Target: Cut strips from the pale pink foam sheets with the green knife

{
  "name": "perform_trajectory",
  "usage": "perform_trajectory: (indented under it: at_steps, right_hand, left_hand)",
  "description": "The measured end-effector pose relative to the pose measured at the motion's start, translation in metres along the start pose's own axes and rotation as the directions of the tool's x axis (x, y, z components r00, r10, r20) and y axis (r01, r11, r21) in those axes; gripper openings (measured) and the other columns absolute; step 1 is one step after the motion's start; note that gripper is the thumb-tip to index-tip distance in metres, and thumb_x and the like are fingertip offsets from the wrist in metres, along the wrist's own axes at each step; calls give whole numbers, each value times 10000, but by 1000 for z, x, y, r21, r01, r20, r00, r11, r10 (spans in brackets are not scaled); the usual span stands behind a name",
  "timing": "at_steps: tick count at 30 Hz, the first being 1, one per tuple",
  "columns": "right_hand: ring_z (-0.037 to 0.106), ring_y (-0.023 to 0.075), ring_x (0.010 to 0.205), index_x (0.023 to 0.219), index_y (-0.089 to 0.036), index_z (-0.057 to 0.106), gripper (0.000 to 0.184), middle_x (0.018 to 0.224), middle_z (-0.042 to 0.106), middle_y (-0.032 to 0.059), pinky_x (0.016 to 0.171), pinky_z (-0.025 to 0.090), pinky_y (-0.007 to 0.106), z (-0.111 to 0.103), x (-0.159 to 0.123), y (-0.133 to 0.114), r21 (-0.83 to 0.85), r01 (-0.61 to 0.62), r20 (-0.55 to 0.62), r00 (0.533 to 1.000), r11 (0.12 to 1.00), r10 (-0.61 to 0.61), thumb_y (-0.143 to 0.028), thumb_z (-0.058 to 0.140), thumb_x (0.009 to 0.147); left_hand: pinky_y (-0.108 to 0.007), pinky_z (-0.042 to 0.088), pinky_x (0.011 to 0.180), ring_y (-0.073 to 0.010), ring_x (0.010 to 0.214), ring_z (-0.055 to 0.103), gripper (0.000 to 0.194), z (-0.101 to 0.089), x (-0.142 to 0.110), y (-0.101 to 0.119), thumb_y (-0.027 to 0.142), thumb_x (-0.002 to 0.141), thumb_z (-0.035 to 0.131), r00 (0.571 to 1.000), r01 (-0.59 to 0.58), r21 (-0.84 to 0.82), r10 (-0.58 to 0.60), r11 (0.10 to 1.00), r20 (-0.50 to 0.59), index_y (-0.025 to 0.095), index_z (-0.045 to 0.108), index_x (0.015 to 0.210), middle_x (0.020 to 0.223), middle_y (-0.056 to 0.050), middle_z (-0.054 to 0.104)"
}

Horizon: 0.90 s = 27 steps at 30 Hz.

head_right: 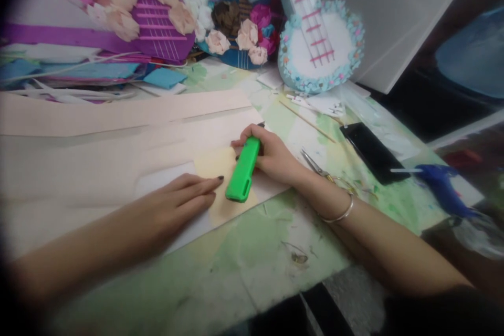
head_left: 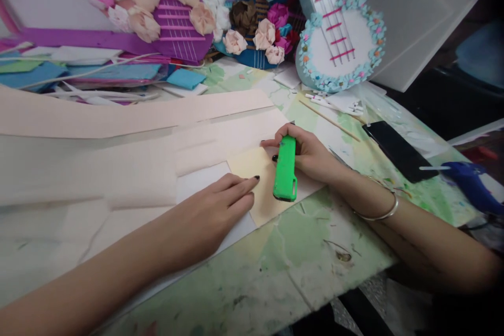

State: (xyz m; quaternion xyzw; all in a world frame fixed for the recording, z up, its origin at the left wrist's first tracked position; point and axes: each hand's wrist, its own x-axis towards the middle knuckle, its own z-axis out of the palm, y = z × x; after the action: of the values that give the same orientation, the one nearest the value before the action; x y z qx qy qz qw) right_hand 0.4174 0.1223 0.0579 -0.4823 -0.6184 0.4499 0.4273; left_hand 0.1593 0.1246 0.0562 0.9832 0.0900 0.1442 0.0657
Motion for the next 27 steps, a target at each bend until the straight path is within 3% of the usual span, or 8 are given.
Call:
perform_trajectory:
  at_steps: [3, 6, 9, 12, 14, 18, 21, 27]
  right_hand:
    - [613, 238, 1143, 918, -244, 494, 327, 1033, 676, 40, 781, 552, 318, -1, -1, -4, 79, 29, -66, 998, 996, -24, -313, 750, 728]
    - [694, 183, 868, 980, -265, 492, 349, 1026, 670, 30, 554, 514, 237, -6, -2, -10, 104, 60, -149, 988, 993, -44, -421, 717, 763]
    - [606, 99, 519, 1095, -282, 496, 365, 879, 678, 16, 383, 368, 201, -11, -4, -14, 30, 63, -238, 970, 998, -54, -564, 549, 870]
    - [563, 93, 492, 1115, -263, 541, 461, 761, 644, 13, 363, 302, 210, -13, -5, -15, -51, 101, -326, 939, 994, -112, -650, 411, 902]
    - [563, 101, 529, 1109, -255, 559, 499, 739, 626, 11, 404, 352, 217, -14, -5, -15, -51, 128, -336, 932, 990, -138, -672, 385, 899]
    - [564, 108, 600, 1176, -260, 537, 529, 803, 630, 11, 600, 514, 257, -12, -5, -14, 44, 110, -237, 967, 993, -97, -682, 397, 888]
    - [602, 122, 714, 1125, -249, 559, 421, 929, 638, 26, 695, 547, 285, -8, -4, -16, 48, 64, -182, 982, 997, -54, -578, 552, 863]
    - [520, 94, 537, 909, -220, 560, 155, 721, 589, -36, 498, 430, 235, 5, 1, -15, -217, 18, -248, 966, 976, -73, -250, 657, 792]
  left_hand:
    - [-414, 489, 919, -282, 1143, 499, 372, -7, 7, 7, -50, 765, 392, 995, 17, 50, -22, 999, 101, 48, 605, 1055, 1323, -217, 534]
    - [-394, 500, 831, -274, 1008, 538, 349, -17, 22, 14, -62, 668, 430, 981, 29, 110, -49, 994, 190, 82, 622, 922, 1173, -190, 609]
    - [-345, 480, 694, -235, 804, 549, 227, -24, 44, 18, -43, 712, 470, 953, 67, 141, -105, 988, 285, 140, 592, 767, 893, -108, 641]
    - [-333, 448, 635, -230, 727, 547, 113, -22, 60, 18, 56, 822, 529, 943, 108, 199, -164, 974, 290, 136, 591, 774, 798, -84, 610]
    - [-347, 449, 660, -251, 774, 574, 81, -13, 65, 15, 158, 872, 556, 953, 142, 231, -196, 963, 232, 104, 616, 867, 879, -122, 638]
    - [-411, 448, 803, -336, 1011, 588, 407, 10, 63, 6, 357, 927, 515, 975, 181, 244, -205, 953, 79, 13, 589, 1132, 1194, -265, 610]
    - [-414, 467, 795, -344, 1013, 608, 538, 19, 61, 4, 410, 932, 498, 967, 214, 272, -244, 938, 80, -36, 530, 1233, 1320, -322, 513]
    - [-402, 507, 694, -349, 953, 628, 626, 11, 67, 12, 406, 899, 575, 931, 229, 373, -314, 899, 187, -81, 500, 1284, 1328, -339, 498]
